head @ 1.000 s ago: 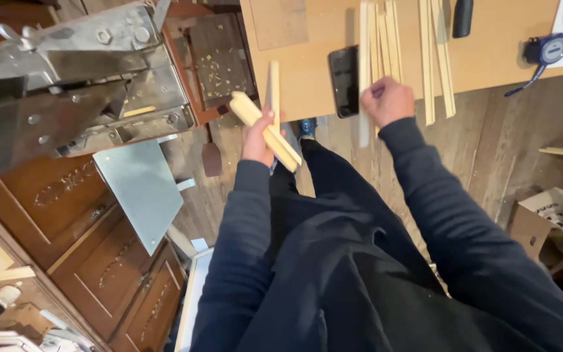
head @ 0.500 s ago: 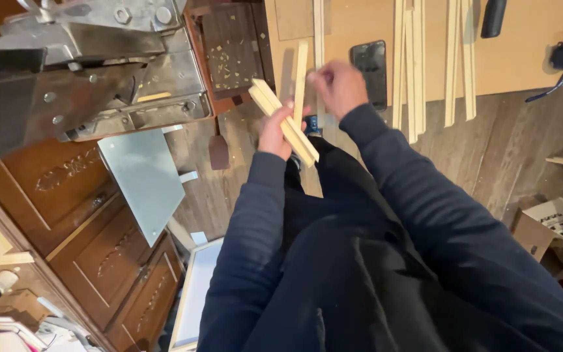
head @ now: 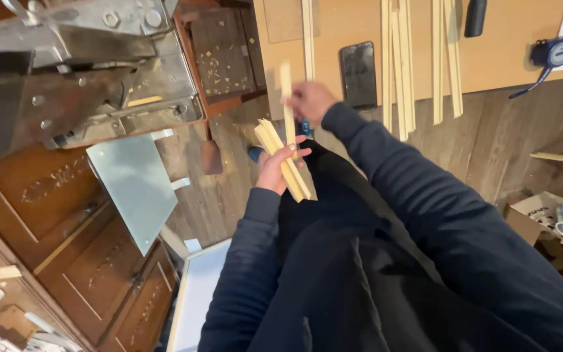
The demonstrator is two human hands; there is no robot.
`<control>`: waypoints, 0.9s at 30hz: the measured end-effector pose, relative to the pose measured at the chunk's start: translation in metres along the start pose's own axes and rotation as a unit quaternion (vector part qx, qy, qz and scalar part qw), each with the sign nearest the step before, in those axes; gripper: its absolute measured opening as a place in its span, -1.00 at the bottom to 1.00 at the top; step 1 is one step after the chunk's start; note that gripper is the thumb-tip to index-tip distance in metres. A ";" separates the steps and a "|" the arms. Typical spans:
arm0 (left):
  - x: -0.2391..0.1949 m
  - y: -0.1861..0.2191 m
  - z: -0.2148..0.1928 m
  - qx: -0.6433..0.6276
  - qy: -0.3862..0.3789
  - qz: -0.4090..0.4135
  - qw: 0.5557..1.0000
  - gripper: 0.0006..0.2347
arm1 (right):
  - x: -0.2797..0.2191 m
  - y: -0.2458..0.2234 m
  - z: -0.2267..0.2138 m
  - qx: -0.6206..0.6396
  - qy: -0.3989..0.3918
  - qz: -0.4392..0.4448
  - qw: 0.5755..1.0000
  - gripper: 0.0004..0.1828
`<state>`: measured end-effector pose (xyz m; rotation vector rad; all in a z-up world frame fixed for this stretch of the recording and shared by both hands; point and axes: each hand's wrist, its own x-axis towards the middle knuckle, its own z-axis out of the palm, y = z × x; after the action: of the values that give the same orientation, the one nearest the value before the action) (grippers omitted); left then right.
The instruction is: Assembling wooden picture frame moldings using a joining machine and organizing the completed frame sections on a workbench.
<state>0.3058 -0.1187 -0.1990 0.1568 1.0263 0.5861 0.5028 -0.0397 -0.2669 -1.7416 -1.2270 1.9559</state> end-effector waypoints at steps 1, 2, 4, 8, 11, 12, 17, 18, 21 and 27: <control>-0.006 0.001 -0.003 0.020 0.013 -0.017 1.000 -0.65 | 0.004 -0.001 -0.006 -0.009 0.038 -0.028 0.999 -0.74; -0.008 0.004 -0.006 0.042 0.023 -0.031 0.998 -0.65 | 0.011 -0.003 -0.016 -0.019 0.078 -0.059 0.995 -0.75; -0.011 -0.015 -0.028 0.039 0.022 -0.043 0.998 -0.67 | 0.025 -0.010 -0.031 -0.071 0.114 -0.073 0.988 -0.76; -0.018 -0.044 -0.053 0.026 0.043 -0.041 0.998 -0.77 | 0.041 -0.013 -0.044 -0.154 0.190 -0.075 0.967 -0.78; -0.026 -0.042 -0.048 0.076 0.083 -0.087 0.990 -0.78 | 0.028 -0.005 -0.056 -0.152 0.272 -0.124 0.942 -0.77; -0.032 -0.035 -0.042 0.078 0.081 -0.089 0.990 -0.78 | 0.013 0.000 -0.062 -0.152 0.275 -0.122 0.941 -0.77; -0.052 -0.015 -0.030 0.129 0.088 -0.086 0.984 -0.76 | -0.065 0.064 -0.098 -0.212 0.521 -0.092 0.821 -0.51; -0.054 -0.015 -0.032 0.132 0.084 -0.089 0.984 -0.76 | -0.077 0.072 -0.098 -0.212 0.525 -0.089 0.820 -0.51; -0.053 -0.014 -0.034 0.112 0.092 -0.085 0.986 -0.76 | -0.100 0.088 -0.098 -0.258 0.543 0.005 0.799 -0.33; -0.048 -0.017 -0.024 0.125 0.088 -0.093 0.984 -0.76 | -0.091 0.109 -0.097 -0.269 0.531 0.039 0.803 -0.16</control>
<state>0.2743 -0.1610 -0.1816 0.2303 1.2700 0.3034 0.6504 -0.1275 -0.2740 -2.5643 -1.2416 0.3284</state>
